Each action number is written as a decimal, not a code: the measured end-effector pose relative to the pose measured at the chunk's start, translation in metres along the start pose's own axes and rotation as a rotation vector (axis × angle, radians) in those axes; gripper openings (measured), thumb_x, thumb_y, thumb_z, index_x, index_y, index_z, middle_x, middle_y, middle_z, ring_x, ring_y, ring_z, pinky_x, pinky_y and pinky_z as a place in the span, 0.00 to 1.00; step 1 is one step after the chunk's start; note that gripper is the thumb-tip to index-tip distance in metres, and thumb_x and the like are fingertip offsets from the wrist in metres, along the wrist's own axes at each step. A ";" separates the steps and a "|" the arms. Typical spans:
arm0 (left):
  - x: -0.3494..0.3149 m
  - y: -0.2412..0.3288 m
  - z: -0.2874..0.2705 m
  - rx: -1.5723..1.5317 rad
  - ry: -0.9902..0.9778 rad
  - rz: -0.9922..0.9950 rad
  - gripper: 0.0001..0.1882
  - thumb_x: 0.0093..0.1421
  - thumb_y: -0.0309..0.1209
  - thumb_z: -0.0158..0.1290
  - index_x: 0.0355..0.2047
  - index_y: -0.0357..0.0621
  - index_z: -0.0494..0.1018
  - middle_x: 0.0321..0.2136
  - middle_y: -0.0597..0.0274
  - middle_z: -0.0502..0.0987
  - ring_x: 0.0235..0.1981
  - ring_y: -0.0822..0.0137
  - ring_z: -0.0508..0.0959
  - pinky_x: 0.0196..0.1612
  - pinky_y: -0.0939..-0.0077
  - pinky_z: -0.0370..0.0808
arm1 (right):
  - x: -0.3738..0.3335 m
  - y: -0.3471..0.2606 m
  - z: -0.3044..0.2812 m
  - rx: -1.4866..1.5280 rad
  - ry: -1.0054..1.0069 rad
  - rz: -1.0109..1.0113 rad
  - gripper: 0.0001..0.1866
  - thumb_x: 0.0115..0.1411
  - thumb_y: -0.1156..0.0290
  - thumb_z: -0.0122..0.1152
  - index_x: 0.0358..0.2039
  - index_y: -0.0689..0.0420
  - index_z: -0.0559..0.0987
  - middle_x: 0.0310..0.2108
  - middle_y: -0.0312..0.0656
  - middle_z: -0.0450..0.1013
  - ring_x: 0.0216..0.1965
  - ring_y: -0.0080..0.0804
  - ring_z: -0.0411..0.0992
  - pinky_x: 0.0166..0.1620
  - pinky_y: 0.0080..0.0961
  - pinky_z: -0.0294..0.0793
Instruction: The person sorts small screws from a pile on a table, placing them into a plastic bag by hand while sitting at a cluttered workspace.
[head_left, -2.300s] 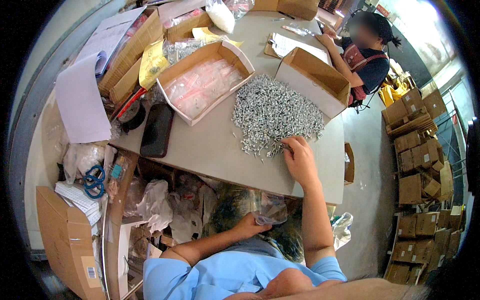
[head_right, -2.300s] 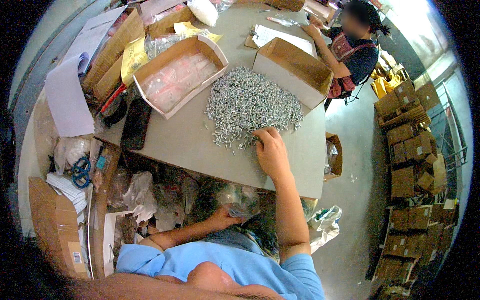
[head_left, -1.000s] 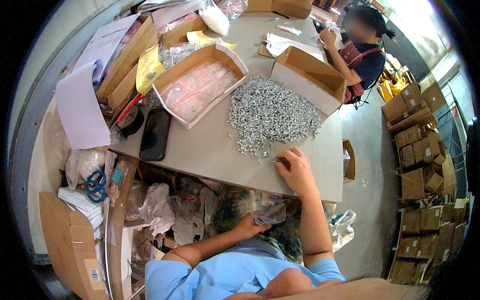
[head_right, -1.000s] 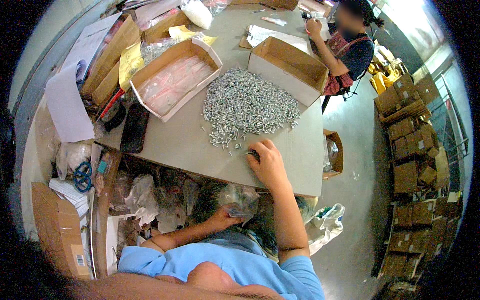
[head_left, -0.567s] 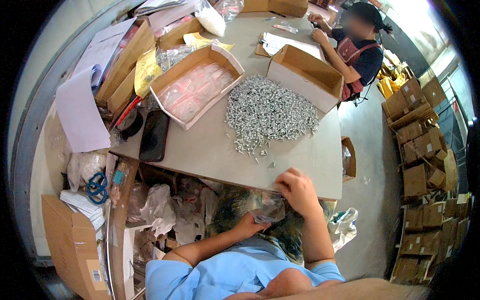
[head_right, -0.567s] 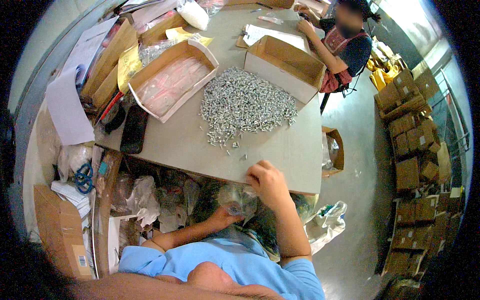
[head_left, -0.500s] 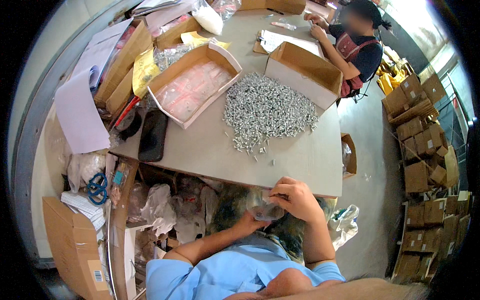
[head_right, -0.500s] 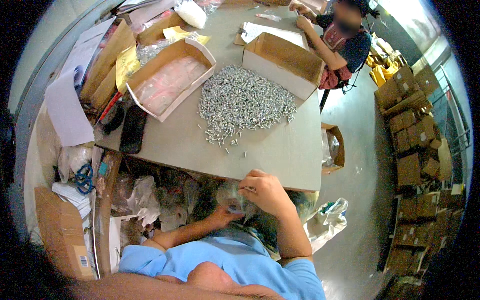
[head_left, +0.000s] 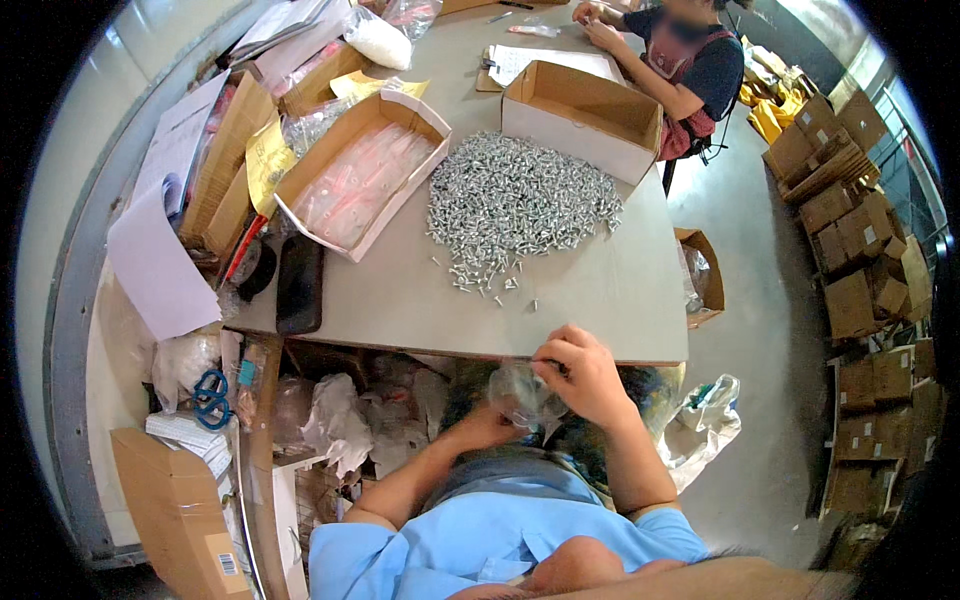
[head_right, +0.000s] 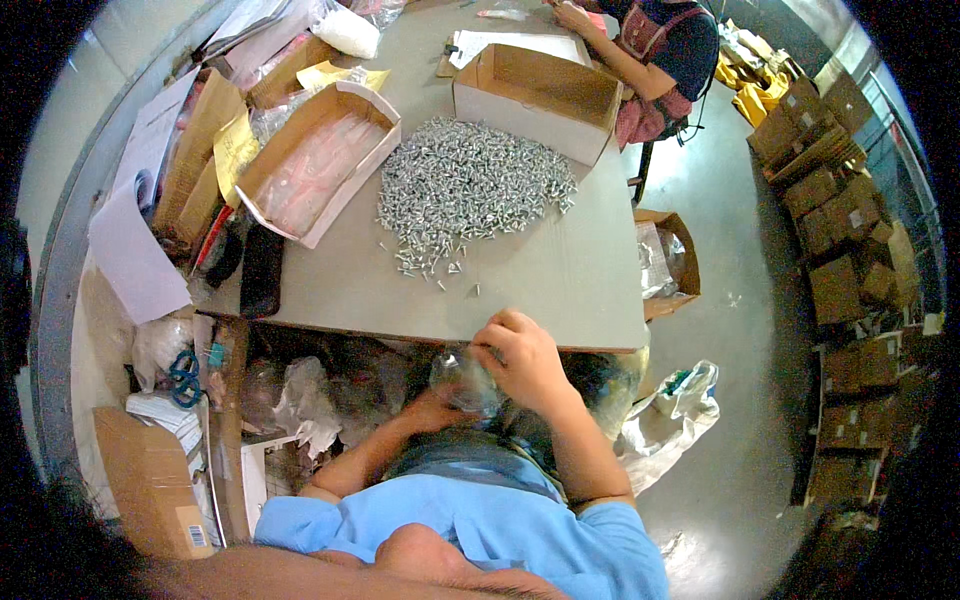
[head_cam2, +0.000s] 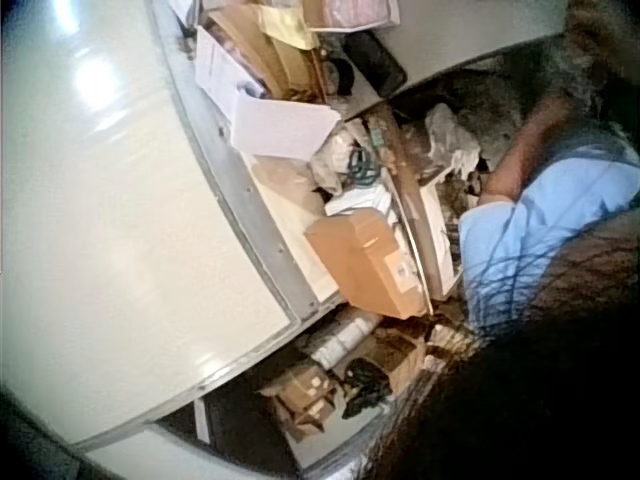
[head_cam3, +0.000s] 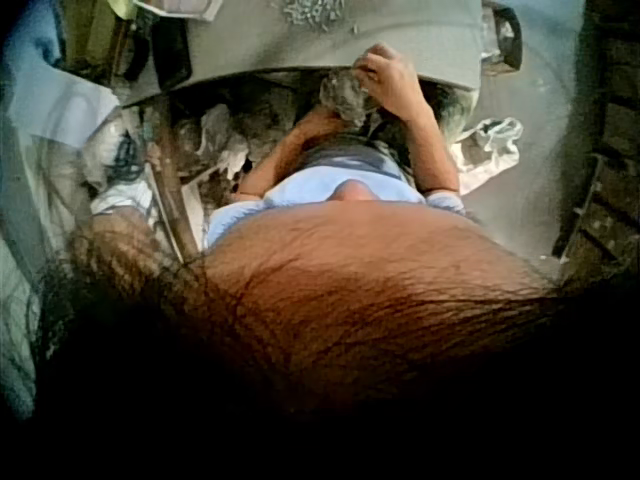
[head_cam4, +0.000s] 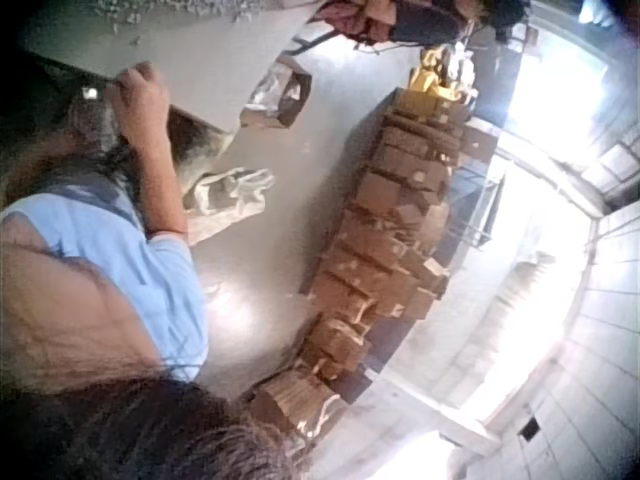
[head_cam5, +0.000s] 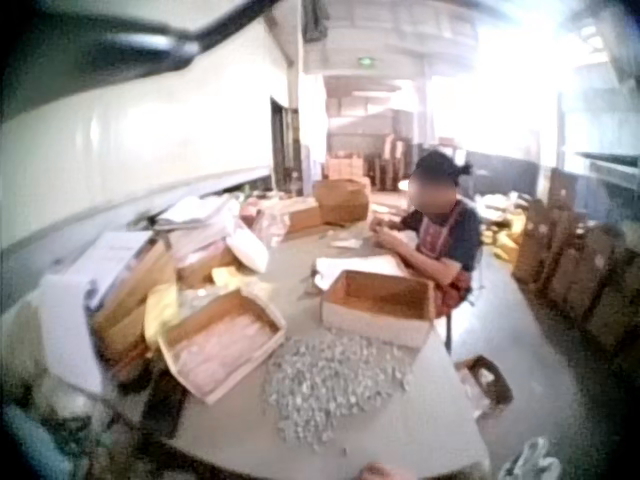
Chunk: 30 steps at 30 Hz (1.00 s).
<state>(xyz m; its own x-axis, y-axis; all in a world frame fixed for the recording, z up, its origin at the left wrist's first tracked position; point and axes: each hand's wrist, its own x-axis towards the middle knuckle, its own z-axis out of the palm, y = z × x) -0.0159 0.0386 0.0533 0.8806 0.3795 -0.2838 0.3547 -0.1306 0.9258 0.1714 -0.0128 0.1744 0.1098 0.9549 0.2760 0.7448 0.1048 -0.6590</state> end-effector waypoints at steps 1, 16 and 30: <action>-0.008 -0.004 -0.009 -0.023 -0.008 -0.059 0.22 0.48 0.38 0.65 0.40 0.42 0.71 0.35 0.61 0.75 0.39 0.69 0.72 0.44 0.70 0.70 | -0.002 -0.004 0.002 -0.077 0.010 -0.062 0.07 0.48 0.74 0.64 0.30 0.56 0.79 0.31 0.40 0.70 0.32 0.39 0.70 0.37 0.32 0.71; -0.060 0.081 -0.067 -0.026 0.401 0.476 0.14 0.50 0.30 0.63 0.36 0.38 0.74 0.35 0.58 0.77 0.40 0.63 0.76 0.44 0.70 0.72 | -0.006 -0.052 0.008 0.214 -0.096 -0.280 0.07 0.49 0.73 0.62 0.29 0.56 0.75 0.35 0.45 0.72 0.36 0.45 0.72 0.38 0.36 0.73; -0.049 0.095 -0.068 0.057 0.322 0.646 0.03 0.47 0.21 0.55 0.24 0.38 0.72 0.26 0.59 0.75 0.29 0.62 0.75 0.33 0.72 0.73 | -0.008 -0.048 0.002 0.407 -0.269 -0.150 0.07 0.48 0.79 0.59 0.29 0.59 0.73 0.30 0.44 0.68 0.31 0.41 0.70 0.31 0.31 0.71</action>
<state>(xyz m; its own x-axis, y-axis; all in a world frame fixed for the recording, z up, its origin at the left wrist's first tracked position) -0.0474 0.0702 0.1720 0.7866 0.4606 0.4112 -0.1814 -0.4641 0.8670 0.1337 -0.0250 0.2021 -0.1920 0.9533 0.2333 0.4166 0.2944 -0.8601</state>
